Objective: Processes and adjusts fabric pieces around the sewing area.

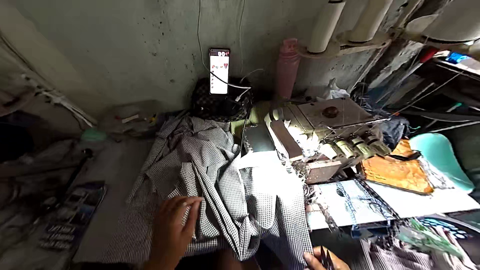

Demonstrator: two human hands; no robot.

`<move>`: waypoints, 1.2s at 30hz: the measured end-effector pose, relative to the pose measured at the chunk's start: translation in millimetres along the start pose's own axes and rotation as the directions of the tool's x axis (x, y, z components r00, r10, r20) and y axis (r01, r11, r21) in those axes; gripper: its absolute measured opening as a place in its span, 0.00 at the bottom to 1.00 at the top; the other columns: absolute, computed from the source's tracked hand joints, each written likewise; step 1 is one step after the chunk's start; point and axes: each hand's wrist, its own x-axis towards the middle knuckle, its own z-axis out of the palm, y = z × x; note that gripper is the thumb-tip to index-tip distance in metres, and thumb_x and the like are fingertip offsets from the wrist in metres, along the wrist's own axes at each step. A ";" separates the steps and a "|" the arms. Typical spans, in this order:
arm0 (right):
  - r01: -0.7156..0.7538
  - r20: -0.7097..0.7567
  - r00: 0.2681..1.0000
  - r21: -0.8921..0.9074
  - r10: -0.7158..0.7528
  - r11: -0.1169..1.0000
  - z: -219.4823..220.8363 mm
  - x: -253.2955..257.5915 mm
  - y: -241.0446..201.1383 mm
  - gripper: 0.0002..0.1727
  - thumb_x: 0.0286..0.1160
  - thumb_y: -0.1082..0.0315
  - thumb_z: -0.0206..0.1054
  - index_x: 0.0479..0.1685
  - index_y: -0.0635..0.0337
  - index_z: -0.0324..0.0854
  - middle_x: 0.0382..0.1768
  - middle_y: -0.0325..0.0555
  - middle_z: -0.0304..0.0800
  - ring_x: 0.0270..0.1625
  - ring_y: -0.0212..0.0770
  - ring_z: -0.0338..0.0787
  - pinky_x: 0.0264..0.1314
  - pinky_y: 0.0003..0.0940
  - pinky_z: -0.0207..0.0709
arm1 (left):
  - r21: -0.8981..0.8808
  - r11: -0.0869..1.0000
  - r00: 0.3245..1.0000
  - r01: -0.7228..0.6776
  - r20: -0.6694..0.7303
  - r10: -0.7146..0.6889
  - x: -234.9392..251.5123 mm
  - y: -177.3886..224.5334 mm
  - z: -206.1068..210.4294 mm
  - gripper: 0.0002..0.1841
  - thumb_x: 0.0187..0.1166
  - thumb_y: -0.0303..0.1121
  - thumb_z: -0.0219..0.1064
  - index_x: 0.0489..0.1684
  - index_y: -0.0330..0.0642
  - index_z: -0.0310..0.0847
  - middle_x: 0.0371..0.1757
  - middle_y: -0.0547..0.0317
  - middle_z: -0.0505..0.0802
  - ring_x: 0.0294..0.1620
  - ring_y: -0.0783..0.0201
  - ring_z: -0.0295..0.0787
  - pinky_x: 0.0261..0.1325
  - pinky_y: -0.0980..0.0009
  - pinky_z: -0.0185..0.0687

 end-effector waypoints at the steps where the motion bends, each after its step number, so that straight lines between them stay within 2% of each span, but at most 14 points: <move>1: 0.004 -0.029 1.000 0.002 -0.004 1.000 0.5 -3.3 -2.1 0.04 0.76 0.74 0.69 0.43 0.60 0.81 0.31 0.28 0.94 0.28 0.22 0.91 0.30 0.20 0.85 | 0.012 0.999 0.995 -0.042 0.092 0.040 5.6 7.1 13.1 0.16 0.82 0.38 0.56 0.43 0.47 0.95 0.46 0.55 0.96 0.50 0.52 0.91 0.54 0.51 0.83; 4: 0.012 -0.091 0.996 -0.011 -0.013 1.000 0.3 -10.7 -12.0 0.07 0.76 0.76 0.67 0.49 0.64 0.80 0.32 0.29 0.93 0.26 0.20 0.89 0.29 0.18 0.83 | 0.034 0.990 0.936 -0.134 0.334 0.115 12.8 28.4 46.4 0.17 0.73 0.43 0.59 0.42 0.47 0.93 0.54 0.52 0.93 0.55 0.44 0.88 0.53 0.43 0.77; 6: 0.038 -0.108 0.993 -0.009 -0.039 0.999 -2.4 -12.2 -18.6 0.15 0.77 0.78 0.64 0.61 0.73 0.75 0.44 0.37 0.92 0.28 0.21 0.89 0.32 0.20 0.85 | 0.153 0.976 0.926 -0.153 0.367 0.088 14.5 42.2 56.3 0.33 0.71 0.68 0.58 0.34 0.44 0.90 0.42 0.50 0.91 0.49 0.43 0.88 0.51 0.43 0.74; 8: 0.105 -0.133 0.986 -0.005 -0.105 0.994 -4.1 -12.5 -19.1 0.21 0.76 0.80 0.64 0.67 0.78 0.69 0.58 0.45 0.88 0.32 0.24 0.91 0.38 0.23 0.89 | 0.244 0.951 0.922 -0.189 0.377 0.086 12.7 50.9 64.7 0.39 0.59 0.77 0.60 0.19 0.44 0.87 0.27 0.51 0.89 0.37 0.45 0.89 0.45 0.42 0.75; 10: 0.174 -0.158 0.971 -0.034 -0.177 0.984 -2.2 -13.2 -20.9 0.21 0.76 0.79 0.64 0.66 0.77 0.68 0.60 0.45 0.87 0.31 0.22 0.89 0.35 0.21 0.88 | 0.113 0.981 0.884 -0.160 0.458 0.091 9.9 50.9 69.3 0.24 0.66 0.58 0.71 0.17 0.44 0.88 0.24 0.53 0.90 0.33 0.47 0.89 0.45 0.43 0.74; 12: 0.235 -0.128 0.962 -0.057 -0.241 0.970 3.0 -12.4 -26.7 0.13 0.79 0.78 0.63 0.58 0.74 0.76 0.51 0.39 0.92 0.29 0.19 0.87 0.33 0.19 0.86 | -0.147 0.987 0.896 0.059 0.444 0.012 22.0 38.0 63.8 0.14 0.76 0.39 0.67 0.27 0.39 0.90 0.27 0.56 0.92 0.34 0.58 0.90 0.46 0.53 0.79; 14: 0.300 -0.009 0.954 -0.071 -0.301 0.951 14.6 -6.1 -36.0 0.09 0.82 0.77 0.60 0.52 0.69 0.83 0.42 0.33 0.95 0.30 0.18 0.89 0.34 0.18 0.86 | -0.455 0.805 0.904 0.381 0.366 -0.220 53.5 21.5 37.0 0.14 0.88 0.34 0.56 0.43 0.31 0.84 0.34 0.62 0.89 0.37 0.75 0.85 0.48 0.71 0.83; 16: 0.448 0.166 0.885 -0.060 -0.434 0.892 32.0 9.0 -45.8 0.13 0.87 0.74 0.56 0.54 0.71 0.86 0.43 0.40 0.96 0.37 0.22 0.93 0.41 0.21 0.89 | -0.678 0.532 0.842 0.507 0.258 -0.473 92.1 7.9 -0.3 0.16 0.92 0.35 0.49 0.57 0.31 0.78 0.43 0.60 0.89 0.43 0.73 0.87 0.53 0.70 0.85; 21: 0.742 0.403 0.558 0.149 -0.725 0.654 102.5 61.0 -109.9 0.15 0.86 0.72 0.60 0.65 0.65 0.85 0.62 0.49 0.91 0.59 0.29 0.90 0.64 0.24 0.84 | -0.842 0.323 0.816 0.432 0.212 -0.538 159.0 19.1 -72.6 0.16 0.96 0.42 0.40 0.55 0.50 0.76 0.47 0.68 0.97 0.32 0.74 0.94 0.32 0.80 0.89; 25: 0.538 0.457 0.649 0.289 -0.608 0.791 160.3 74.8 -201.3 0.25 0.86 0.71 0.61 0.80 0.71 0.71 0.73 0.53 0.81 0.43 0.21 0.88 0.46 0.19 0.83 | -0.846 0.320 0.857 0.427 0.265 -0.442 171.6 62.0 -79.5 0.13 0.96 0.36 0.41 0.55 0.46 0.73 0.51 0.61 0.96 0.36 0.67 0.97 0.36 0.74 0.93; 27: 0.395 0.512 0.670 0.368 -0.538 0.842 184.4 81.3 -226.6 0.28 0.86 0.71 0.62 0.83 0.73 0.64 0.72 0.55 0.80 0.43 0.27 0.91 0.46 0.24 0.87 | -0.846 0.296 0.853 0.443 0.295 -0.431 173.4 76.5 -76.7 0.12 0.96 0.34 0.41 0.56 0.45 0.72 0.52 0.60 0.96 0.39 0.66 0.98 0.40 0.73 0.94; 31: 0.360 0.600 0.625 0.347 -0.500 0.866 196.3 67.6 -224.2 0.14 0.85 0.72 0.62 0.59 0.76 0.78 0.43 0.48 0.88 0.30 0.26 0.86 0.35 0.23 0.84 | -0.859 0.252 0.836 0.445 0.298 -0.460 181.2 80.6 -73.2 0.12 0.96 0.35 0.41 0.61 0.46 0.69 0.58 0.60 0.94 0.46 0.65 0.97 0.46 0.71 0.93; 34: 0.414 0.601 0.584 0.359 -0.546 0.837 171.6 44.9 -201.5 0.12 0.84 0.72 0.64 0.54 0.74 0.83 0.49 0.50 0.90 0.30 0.24 0.83 0.33 0.21 0.81 | -0.886 0.189 0.815 0.423 0.281 -0.506 189.7 73.1 -71.8 0.13 0.96 0.37 0.42 0.63 0.47 0.71 0.60 0.62 0.94 0.53 0.66 0.96 0.54 0.72 0.92; 36: 0.504 0.432 0.621 0.420 -0.654 0.755 159.3 42.4 -191.8 0.15 0.82 0.72 0.67 0.58 0.75 0.78 0.63 0.57 0.83 0.34 0.25 0.86 0.36 0.21 0.83 | -0.896 0.128 0.807 0.426 0.312 -0.501 185.9 73.1 -66.9 0.15 0.96 0.37 0.42 0.64 0.45 0.74 0.61 0.63 0.94 0.54 0.68 0.95 0.56 0.73 0.91</move>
